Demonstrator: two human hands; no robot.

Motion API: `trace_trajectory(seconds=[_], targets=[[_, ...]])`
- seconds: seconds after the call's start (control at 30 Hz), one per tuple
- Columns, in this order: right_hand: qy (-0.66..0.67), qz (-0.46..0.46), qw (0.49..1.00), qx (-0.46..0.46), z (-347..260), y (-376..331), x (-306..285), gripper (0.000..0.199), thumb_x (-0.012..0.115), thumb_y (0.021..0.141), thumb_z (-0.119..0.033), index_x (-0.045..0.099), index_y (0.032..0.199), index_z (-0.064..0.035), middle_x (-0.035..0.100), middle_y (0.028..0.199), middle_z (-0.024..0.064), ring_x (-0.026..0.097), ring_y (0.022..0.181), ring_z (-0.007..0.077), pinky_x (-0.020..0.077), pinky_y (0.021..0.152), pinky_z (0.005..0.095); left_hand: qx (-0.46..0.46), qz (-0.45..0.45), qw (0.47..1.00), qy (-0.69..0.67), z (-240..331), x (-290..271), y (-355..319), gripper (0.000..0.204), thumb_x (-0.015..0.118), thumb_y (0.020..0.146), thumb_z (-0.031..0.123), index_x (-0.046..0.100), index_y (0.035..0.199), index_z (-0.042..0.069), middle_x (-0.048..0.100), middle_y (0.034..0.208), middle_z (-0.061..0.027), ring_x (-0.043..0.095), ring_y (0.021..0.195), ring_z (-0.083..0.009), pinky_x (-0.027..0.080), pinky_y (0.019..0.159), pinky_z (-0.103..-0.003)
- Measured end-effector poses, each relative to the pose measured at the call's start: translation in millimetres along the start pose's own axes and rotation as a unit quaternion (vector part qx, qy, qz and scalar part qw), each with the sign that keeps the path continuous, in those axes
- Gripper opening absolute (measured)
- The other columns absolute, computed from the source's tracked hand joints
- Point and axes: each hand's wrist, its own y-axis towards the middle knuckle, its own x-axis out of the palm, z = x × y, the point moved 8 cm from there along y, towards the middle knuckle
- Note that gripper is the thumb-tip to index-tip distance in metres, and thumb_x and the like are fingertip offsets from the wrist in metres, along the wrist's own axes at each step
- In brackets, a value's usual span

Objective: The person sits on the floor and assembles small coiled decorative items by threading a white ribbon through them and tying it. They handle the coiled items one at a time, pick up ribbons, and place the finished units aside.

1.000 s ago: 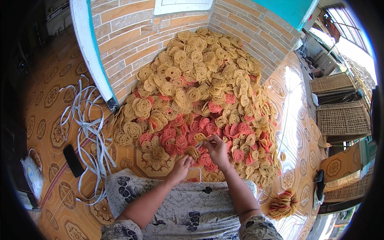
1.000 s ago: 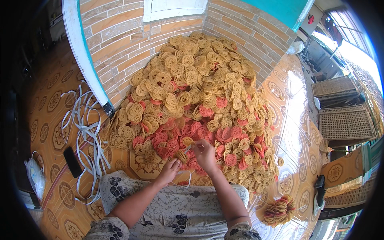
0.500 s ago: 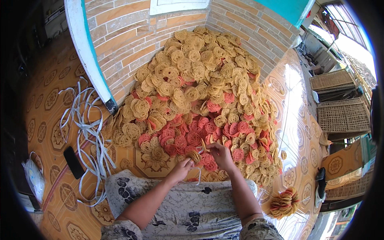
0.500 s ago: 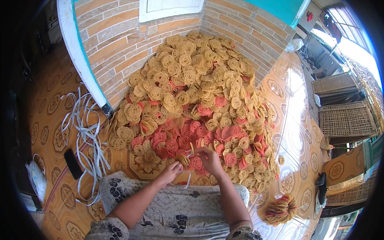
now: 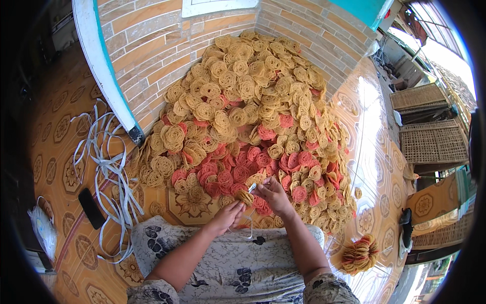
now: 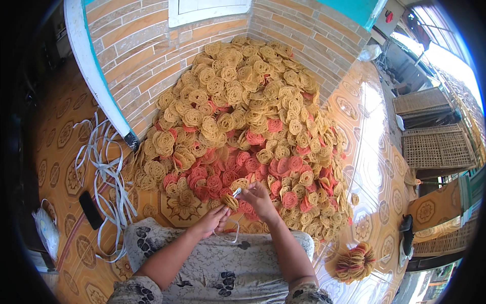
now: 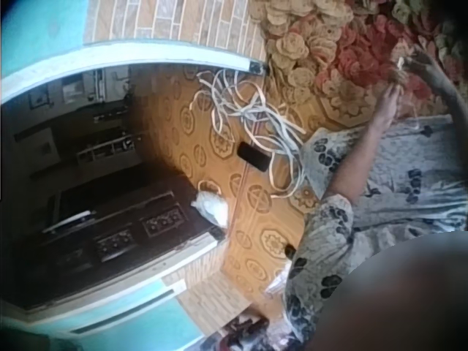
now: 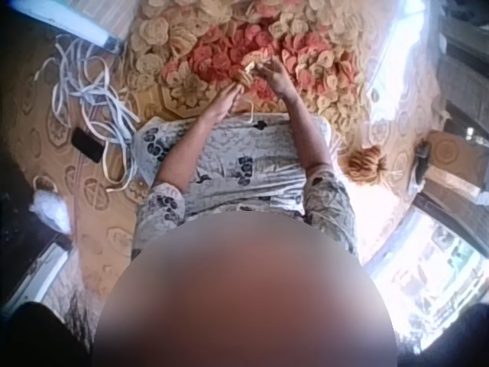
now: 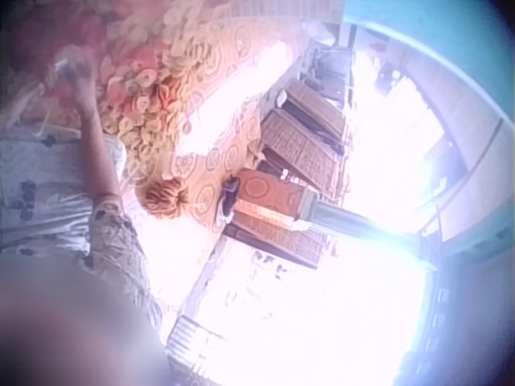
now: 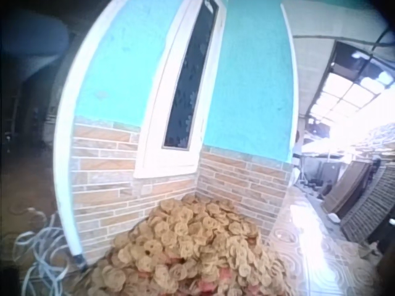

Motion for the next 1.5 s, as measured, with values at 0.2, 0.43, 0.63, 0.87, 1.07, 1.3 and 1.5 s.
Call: trace_trajectory(seconds=[0.2, 0.43, 0.63, 0.87, 1.07, 1.3, 1.5], targets=[[-0.201, -0.004, 0.978, -0.054, 1.1, -5.9, 13.7, 0.007, 0.057, 0.095, -0.003, 0.051, 0.096, 0.0001, 0.066, 0.096, 0.0094, 0.062, 0.089, 0.0124, 0.0497, 0.081, 0.0267, 0.019, 0.029, 0.999, -0.007, -4.0, -11.5, 4.2, 0.027, 0.035, 0.107, 0.033, 0.045, 0.09, 0.014, 0.03, 0.067, 0.0083, 0.027, 0.054, -0.0046, 0.023, 0.047, -0.022], [-0.46, -0.03, 0.879, -0.117, -21.3, -4.4, -8.5, 0.013, 0.066, 0.085, -0.006, 0.057, 0.093, 0.0011, 0.066, 0.091, 0.0183, 0.064, 0.087, 0.0288, 0.0504, 0.076, 0.0411, 0.033, 0.065, 0.996, 0.043, -8.3, -18.0, 5.6, 0.025, 0.037, 0.106, 0.031, 0.049, 0.092, 0.014, 0.033, 0.066, 0.0087, 0.027, 0.053, -0.0035, 0.024, 0.045, -0.021], [-0.684, 0.156, 0.69, -0.177, -19.0, 15.9, -28.8, 0.017, 0.063, 0.086, -0.02, 0.061, 0.094, -0.0044, 0.058, 0.088, 0.0146, 0.058, 0.078, 0.0364, 0.0435, 0.078, 0.0456, 0.077, 0.075, 0.982, 0.156, -0.3, -17.7, 7.7, 0.027, 0.04, 0.106, 0.027, 0.053, 0.089, 0.01, 0.037, 0.07, 0.0069, 0.031, 0.059, -0.004, 0.029, 0.053, -0.021], [-0.501, 0.211, 0.832, -0.109, -49.2, -7.6, -41.5, 0.014, 0.062, 0.088, -0.014, 0.067, 0.093, -0.0019, 0.068, 0.078, 0.0131, 0.065, 0.076, 0.0258, 0.0473, 0.072, 0.0384, 0.14, 0.057, 0.973, 0.172, 4.7, -14.5, 8.1, 0.026, 0.038, 0.106, 0.028, 0.051, 0.092, 0.01, 0.042, 0.073, 0.0068, 0.034, 0.059, -0.0033, 0.03, 0.052, -0.02], [-0.439, 0.179, 0.876, -0.095, -58.7, -16.4, -15.2, 0.018, 0.063, 0.089, -0.013, 0.067, 0.097, 0.0019, 0.068, 0.079, 0.0152, 0.066, 0.073, 0.0237, 0.0504, 0.067, 0.0331, 0.144, 0.062, 0.976, 0.148, -0.6, -17.6, 11.6, 0.024, 0.038, 0.106, 0.026, 0.052, 0.095, 0.01, 0.046, 0.081, 0.0058, 0.039, 0.066, -0.0034, 0.035, 0.058, -0.02], [-0.434, -0.071, 0.886, -0.147, -51.8, 9.1, 0.7, 0.015, 0.06, 0.086, 0.0, 0.068, 0.098, 0.0007, 0.066, 0.099, 0.018, 0.064, 0.09, 0.0296, 0.0513, 0.08, 0.0379, 0.178, 0.096, 0.965, 0.17, 5.2, -27.7, 15.0, 0.025, 0.038, 0.106, 0.026, 0.051, 0.093, 0.01, 0.044, 0.076, 0.0059, 0.036, 0.062, -0.004, 0.032, 0.055, -0.02], [-0.673, 0.194, 0.653, -0.287, -82.5, 58.7, -36.2, 0.018, 0.06, 0.089, -0.004, 0.065, 0.105, 0.0057, 0.067, 0.103, 0.0204, 0.067, 0.088, 0.0297, 0.0534, 0.076, 0.0355, 0.129, 0.101, 0.968, 0.192, 0.1, -33.0, 17.0, 0.03, 0.041, 0.106, 0.028, 0.053, 0.091, 0.004, 0.045, 0.071, 0.0015, 0.042, 0.066, -0.0096, 0.039, 0.063, -0.027]])
